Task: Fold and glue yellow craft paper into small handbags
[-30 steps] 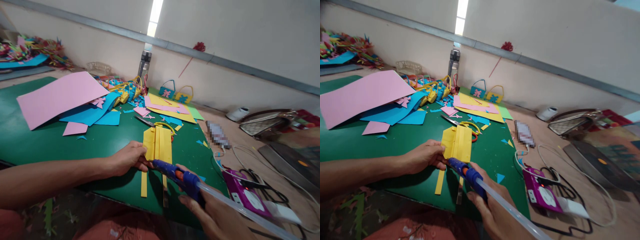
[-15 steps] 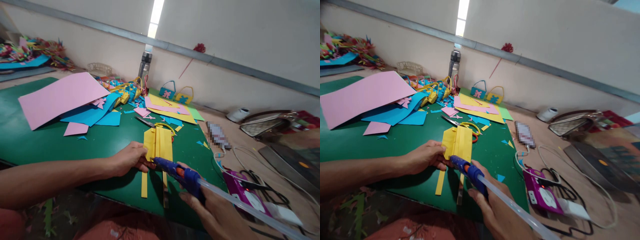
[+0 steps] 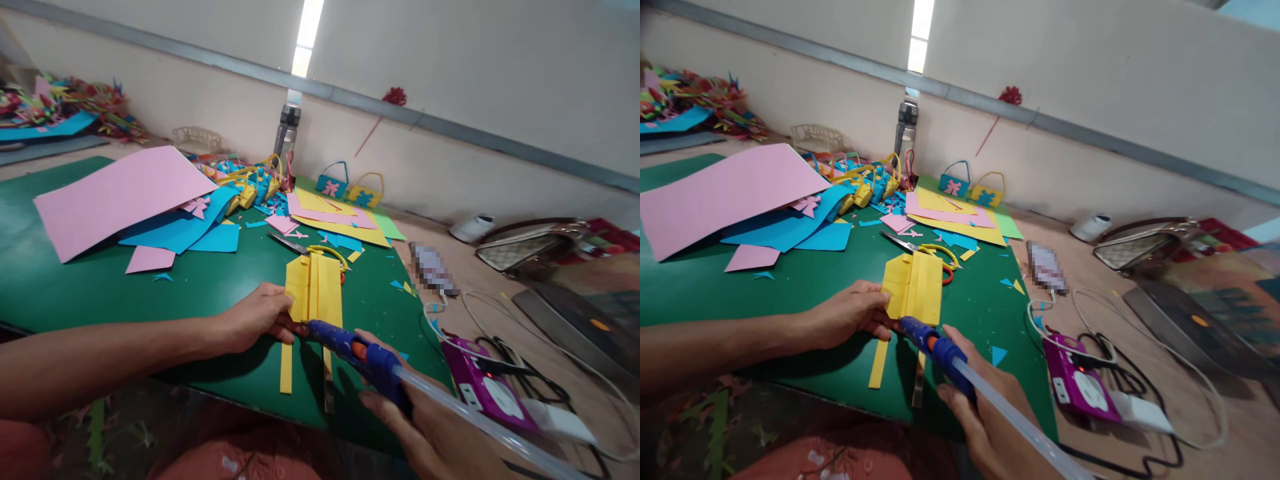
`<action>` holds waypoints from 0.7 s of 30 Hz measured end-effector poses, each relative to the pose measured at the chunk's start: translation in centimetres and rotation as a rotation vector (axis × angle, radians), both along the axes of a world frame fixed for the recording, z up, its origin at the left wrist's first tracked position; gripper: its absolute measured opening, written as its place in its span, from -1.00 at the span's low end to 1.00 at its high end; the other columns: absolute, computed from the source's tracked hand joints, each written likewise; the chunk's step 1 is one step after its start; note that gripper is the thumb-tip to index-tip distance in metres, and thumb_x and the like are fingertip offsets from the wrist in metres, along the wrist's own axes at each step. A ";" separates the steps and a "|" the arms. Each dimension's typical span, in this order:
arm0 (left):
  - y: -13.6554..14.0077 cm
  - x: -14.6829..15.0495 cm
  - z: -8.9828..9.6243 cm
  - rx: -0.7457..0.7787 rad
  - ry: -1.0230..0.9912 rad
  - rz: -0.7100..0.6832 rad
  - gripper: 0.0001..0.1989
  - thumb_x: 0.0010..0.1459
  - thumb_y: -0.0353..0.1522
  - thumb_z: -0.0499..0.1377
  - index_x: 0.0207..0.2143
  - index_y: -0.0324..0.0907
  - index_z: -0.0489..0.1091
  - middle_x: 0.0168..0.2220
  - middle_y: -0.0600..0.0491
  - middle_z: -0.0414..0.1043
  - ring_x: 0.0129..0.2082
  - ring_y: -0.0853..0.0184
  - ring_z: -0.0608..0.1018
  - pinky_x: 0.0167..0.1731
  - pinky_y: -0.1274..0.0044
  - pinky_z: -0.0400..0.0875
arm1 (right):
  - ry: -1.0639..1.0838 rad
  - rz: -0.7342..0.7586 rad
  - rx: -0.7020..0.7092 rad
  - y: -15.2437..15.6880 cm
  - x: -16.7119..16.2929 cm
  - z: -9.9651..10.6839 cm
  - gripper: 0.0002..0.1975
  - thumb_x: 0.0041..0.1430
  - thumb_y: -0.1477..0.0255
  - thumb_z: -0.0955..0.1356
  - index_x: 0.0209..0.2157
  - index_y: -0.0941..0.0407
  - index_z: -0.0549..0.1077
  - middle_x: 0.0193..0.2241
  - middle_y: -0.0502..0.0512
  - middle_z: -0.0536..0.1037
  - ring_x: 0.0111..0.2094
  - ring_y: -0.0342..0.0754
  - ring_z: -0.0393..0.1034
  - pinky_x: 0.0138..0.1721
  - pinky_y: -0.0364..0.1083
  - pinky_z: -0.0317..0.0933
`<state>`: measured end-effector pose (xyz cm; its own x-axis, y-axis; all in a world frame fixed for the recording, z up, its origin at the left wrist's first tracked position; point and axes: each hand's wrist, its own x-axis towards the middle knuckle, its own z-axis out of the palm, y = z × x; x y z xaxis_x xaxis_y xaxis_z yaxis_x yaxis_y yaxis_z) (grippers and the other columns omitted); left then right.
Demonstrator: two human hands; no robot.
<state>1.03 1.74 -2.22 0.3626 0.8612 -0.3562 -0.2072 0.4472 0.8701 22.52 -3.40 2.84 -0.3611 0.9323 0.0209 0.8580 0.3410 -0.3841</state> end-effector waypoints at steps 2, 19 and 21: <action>0.0 0.1 0.0 0.000 -0.006 -0.004 -0.77 -0.07 -0.37 0.02 -0.35 -0.29 0.36 -0.44 -0.05 0.45 -0.47 0.37 0.53 -0.54 0.63 0.38 | -0.010 0.022 -0.042 -0.2 0.1 0.1 -0.52 0.10 0.31 0.24 0.09 0.01 0.26 0.00 0.04 0.41 0.00 0.09 0.30 -0.04 0.01 0.27; -0.2 -0.1 -0.6 -0.009 -0.052 -0.002 -0.72 0.01 -0.38 0.05 -0.22 -0.28 0.40 -0.25 -0.10 0.51 -0.36 0.28 0.56 -0.50 0.61 0.41 | -0.265 -0.068 0.556 6.2 4.2 -2.6 -0.59 0.16 0.45 0.19 0.06 0.15 0.23 -0.24 0.18 0.48 -0.29 0.03 0.39 -0.33 -0.06 0.25; -0.1 -0.1 -0.6 -0.008 -0.056 0.008 -0.73 0.03 -0.39 0.04 -0.23 -0.28 0.40 -0.23 -0.10 0.50 -0.35 0.28 0.56 -0.49 0.60 0.41 | -0.504 -0.150 0.545 7.4 4.4 -2.9 -0.58 0.17 0.51 0.18 0.08 0.11 0.22 -0.28 0.17 0.49 -0.34 0.04 0.38 -0.38 -0.07 0.20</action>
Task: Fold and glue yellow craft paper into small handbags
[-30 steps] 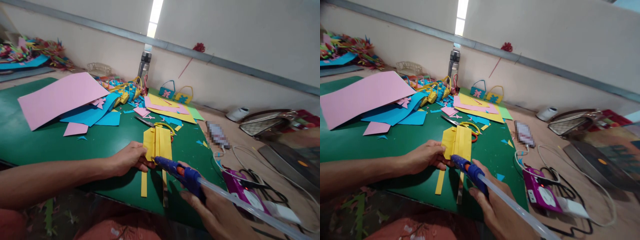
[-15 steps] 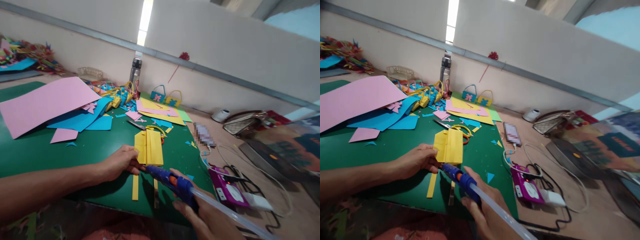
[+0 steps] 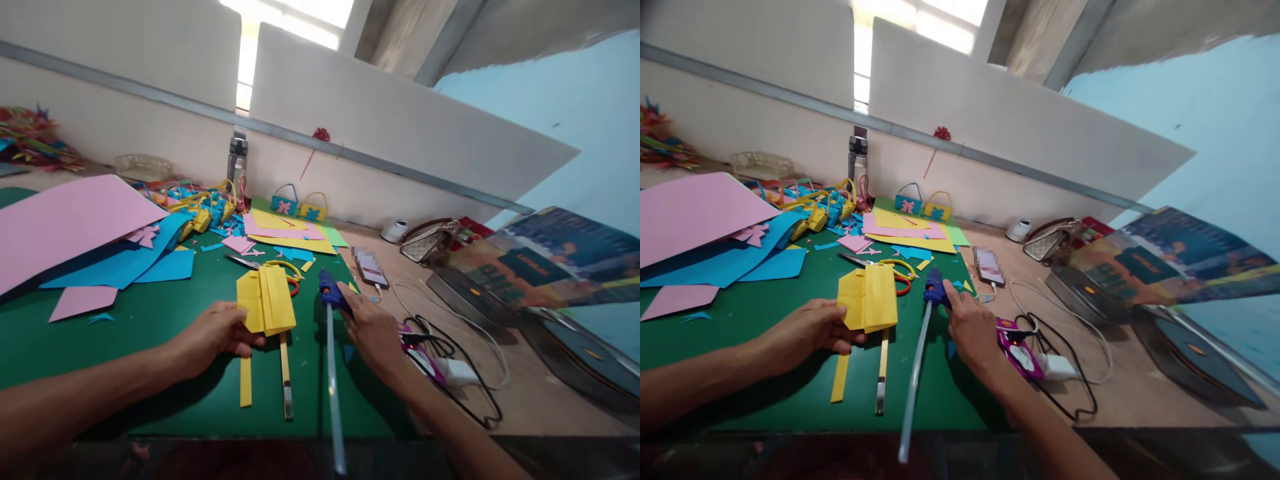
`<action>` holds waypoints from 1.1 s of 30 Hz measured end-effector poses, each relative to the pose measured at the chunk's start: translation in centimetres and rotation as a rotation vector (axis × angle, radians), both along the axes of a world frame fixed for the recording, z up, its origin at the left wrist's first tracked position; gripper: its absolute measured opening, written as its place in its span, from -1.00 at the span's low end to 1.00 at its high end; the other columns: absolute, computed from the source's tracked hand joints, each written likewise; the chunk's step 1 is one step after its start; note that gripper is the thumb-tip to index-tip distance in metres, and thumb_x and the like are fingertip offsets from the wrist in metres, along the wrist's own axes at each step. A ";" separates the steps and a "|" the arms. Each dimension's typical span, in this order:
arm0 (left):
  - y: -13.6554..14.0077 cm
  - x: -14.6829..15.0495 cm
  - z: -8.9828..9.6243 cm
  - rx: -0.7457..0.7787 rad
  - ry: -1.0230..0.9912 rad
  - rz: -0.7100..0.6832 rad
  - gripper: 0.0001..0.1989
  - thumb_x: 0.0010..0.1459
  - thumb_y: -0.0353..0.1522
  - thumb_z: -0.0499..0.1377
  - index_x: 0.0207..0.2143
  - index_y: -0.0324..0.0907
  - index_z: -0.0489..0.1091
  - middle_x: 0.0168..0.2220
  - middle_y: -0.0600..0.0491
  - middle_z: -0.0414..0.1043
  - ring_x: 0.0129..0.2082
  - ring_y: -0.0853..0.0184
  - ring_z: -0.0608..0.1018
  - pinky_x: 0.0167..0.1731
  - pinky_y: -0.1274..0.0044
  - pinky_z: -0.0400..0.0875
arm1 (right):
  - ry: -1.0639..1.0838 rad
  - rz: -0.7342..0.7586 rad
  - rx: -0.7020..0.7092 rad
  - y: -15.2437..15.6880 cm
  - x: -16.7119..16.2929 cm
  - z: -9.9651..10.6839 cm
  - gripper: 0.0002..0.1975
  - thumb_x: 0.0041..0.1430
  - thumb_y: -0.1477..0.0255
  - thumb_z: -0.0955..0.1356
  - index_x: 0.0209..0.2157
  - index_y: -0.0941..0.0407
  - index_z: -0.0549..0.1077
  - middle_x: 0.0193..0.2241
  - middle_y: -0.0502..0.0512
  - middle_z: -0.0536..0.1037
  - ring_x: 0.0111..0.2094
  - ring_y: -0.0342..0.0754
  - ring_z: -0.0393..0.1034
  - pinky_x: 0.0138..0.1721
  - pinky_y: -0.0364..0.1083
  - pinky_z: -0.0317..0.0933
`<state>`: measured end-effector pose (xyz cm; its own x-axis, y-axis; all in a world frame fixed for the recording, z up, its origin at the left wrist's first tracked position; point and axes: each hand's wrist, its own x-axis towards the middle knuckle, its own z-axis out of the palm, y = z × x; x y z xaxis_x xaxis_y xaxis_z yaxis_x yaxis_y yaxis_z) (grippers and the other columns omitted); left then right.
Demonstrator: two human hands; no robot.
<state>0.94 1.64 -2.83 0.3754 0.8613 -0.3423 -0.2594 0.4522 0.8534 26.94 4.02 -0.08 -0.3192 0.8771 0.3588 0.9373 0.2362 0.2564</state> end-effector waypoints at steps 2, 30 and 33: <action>0.1 0.0 0.0 0.002 -0.006 0.011 -0.74 0.03 -0.40 0.03 -0.24 -0.28 0.40 -0.24 -0.10 0.50 -0.35 0.28 0.56 -0.50 0.59 0.42 | -0.154 -0.099 -0.001 0.8 -0.2 0.0 -0.56 0.17 0.57 0.15 0.09 0.06 0.22 -0.34 0.16 0.49 -0.34 0.03 0.37 -0.36 -0.08 0.16; 0.3 0.2 0.1 0.011 -0.014 0.068 -0.79 0.10 -0.44 -0.01 -0.26 -0.34 0.36 -0.32 -0.13 0.46 -0.39 0.25 0.56 -0.54 0.55 0.43 | -0.259 -0.072 -0.268 2.3 0.1 -1.4 -0.32 -0.05 0.76 0.17 0.14 0.11 0.09 -0.08 0.20 0.37 -0.04 0.08 0.21 0.04 0.19 -0.15; 0.4 0.2 0.0 0.015 -0.023 0.076 -0.80 0.10 -0.44 0.00 -0.28 -0.34 0.36 -0.32 -0.13 0.46 -0.39 0.25 0.56 -0.54 0.54 0.44 | -0.243 -0.077 -0.273 2.0 0.2 -1.3 -0.34 -0.06 0.76 0.16 0.12 0.12 0.13 -0.07 0.21 0.37 -0.03 0.08 0.21 0.04 0.18 -0.16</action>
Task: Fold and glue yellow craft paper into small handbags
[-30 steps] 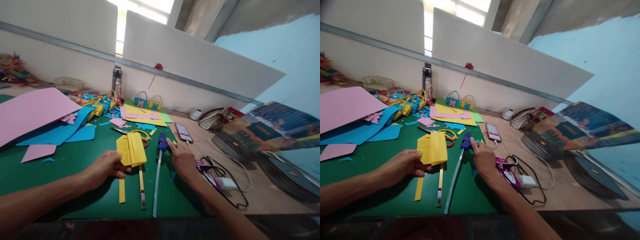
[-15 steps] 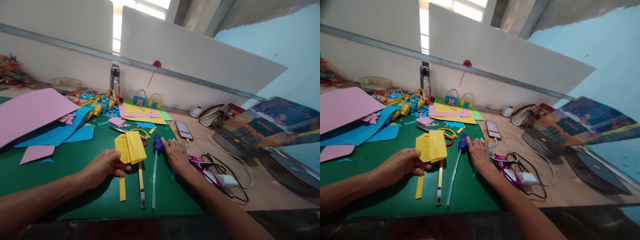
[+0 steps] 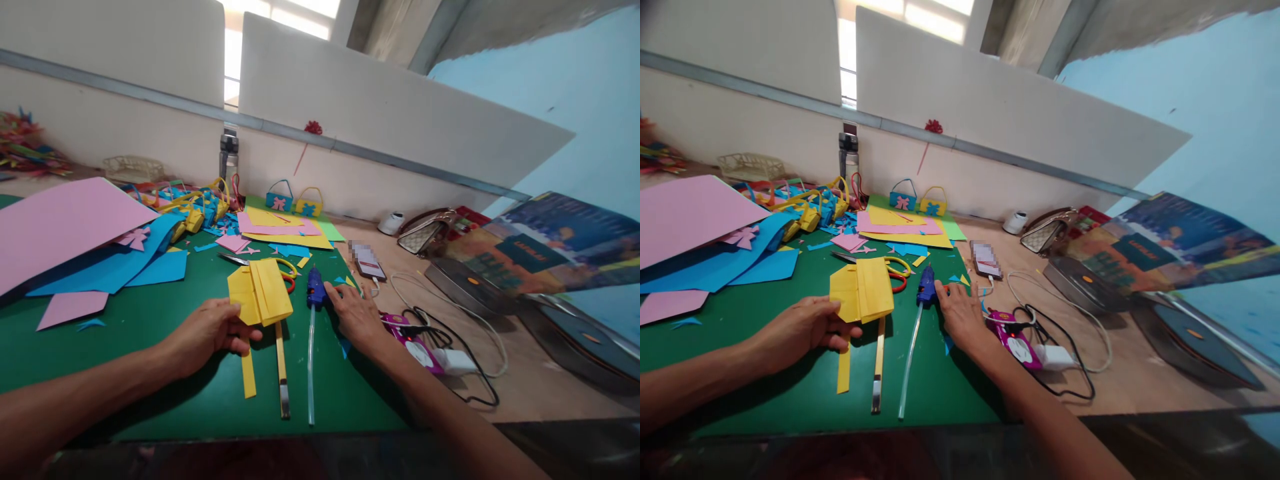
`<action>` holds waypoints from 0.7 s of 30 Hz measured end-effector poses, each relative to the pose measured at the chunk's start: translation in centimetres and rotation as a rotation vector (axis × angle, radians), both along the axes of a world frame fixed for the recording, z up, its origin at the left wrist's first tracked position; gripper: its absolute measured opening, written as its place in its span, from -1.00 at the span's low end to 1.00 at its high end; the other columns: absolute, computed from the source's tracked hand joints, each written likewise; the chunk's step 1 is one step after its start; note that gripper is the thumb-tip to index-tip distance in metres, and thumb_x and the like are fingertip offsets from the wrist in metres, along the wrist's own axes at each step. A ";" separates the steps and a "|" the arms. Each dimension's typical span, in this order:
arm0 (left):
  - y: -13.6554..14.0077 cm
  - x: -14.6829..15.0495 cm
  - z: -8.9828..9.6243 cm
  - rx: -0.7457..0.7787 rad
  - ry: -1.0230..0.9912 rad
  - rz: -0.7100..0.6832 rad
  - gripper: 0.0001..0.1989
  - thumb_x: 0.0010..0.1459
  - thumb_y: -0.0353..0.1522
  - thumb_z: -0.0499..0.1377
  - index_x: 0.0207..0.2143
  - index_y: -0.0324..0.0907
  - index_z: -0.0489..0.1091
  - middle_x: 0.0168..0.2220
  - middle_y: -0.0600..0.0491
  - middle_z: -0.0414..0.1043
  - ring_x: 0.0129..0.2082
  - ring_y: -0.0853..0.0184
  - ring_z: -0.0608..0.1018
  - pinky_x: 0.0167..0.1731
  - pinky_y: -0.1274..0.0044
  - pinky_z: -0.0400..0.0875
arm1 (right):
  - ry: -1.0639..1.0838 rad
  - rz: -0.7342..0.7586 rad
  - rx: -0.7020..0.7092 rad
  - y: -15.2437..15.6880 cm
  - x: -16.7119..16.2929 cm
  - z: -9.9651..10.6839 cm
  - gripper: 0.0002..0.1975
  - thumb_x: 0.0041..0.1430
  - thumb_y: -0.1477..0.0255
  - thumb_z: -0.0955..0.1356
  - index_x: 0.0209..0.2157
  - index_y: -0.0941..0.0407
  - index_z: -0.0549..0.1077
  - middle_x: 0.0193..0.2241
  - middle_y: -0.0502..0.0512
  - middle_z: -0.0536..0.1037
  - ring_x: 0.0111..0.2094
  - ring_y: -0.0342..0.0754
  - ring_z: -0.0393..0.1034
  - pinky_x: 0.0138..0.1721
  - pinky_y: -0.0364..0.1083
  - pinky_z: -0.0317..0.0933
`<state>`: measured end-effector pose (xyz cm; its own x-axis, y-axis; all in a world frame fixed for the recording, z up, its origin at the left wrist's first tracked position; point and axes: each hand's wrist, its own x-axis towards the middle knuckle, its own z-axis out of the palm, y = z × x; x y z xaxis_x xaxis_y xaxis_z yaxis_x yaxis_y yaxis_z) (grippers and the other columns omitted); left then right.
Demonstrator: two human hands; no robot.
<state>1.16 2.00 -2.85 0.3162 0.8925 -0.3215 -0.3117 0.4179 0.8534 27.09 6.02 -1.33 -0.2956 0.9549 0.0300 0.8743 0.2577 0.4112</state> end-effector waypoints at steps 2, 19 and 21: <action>0.0 0.0 -0.2 0.006 -0.013 0.003 -0.81 0.09 -0.43 0.02 -0.29 -0.33 0.36 -0.33 -0.13 0.47 -0.38 0.23 0.56 -0.54 0.53 0.45 | 0.009 -0.001 -0.004 -0.2 0.0 0.1 -0.34 -0.08 0.76 0.17 0.11 0.13 0.15 -0.07 0.20 0.38 -0.03 0.08 0.21 0.04 0.16 -0.17; 0.7 -0.1 -0.5 0.025 -0.069 -0.018 -0.73 0.12 -0.34 0.04 -0.19 -0.32 0.38 -0.40 -0.15 0.50 -0.43 0.24 0.53 -0.42 0.47 0.44 | 0.161 -0.108 -0.036 8.7 7.5 6.6 -0.62 0.15 0.56 0.19 0.03 0.24 0.22 -0.14 0.25 0.49 -0.16 0.02 0.38 -0.22 -0.09 0.18; 0.8 0.1 -0.4 -0.003 -0.042 -0.002 -0.72 0.12 -0.33 0.04 -0.22 -0.34 0.40 -0.42 -0.16 0.51 -0.46 0.25 0.52 -0.42 0.47 0.44 | 0.186 -0.103 -0.074 10.9 9.4 6.5 -0.64 0.17 0.58 0.20 0.03 0.21 0.23 -0.11 0.21 0.46 -0.12 -0.05 0.35 -0.16 -0.13 0.20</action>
<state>1.28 2.82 -3.22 0.3316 0.8906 -0.3111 -0.3459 0.4216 0.8382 36.48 16.88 5.18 -0.1922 0.9814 0.0039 0.9566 0.1864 0.2242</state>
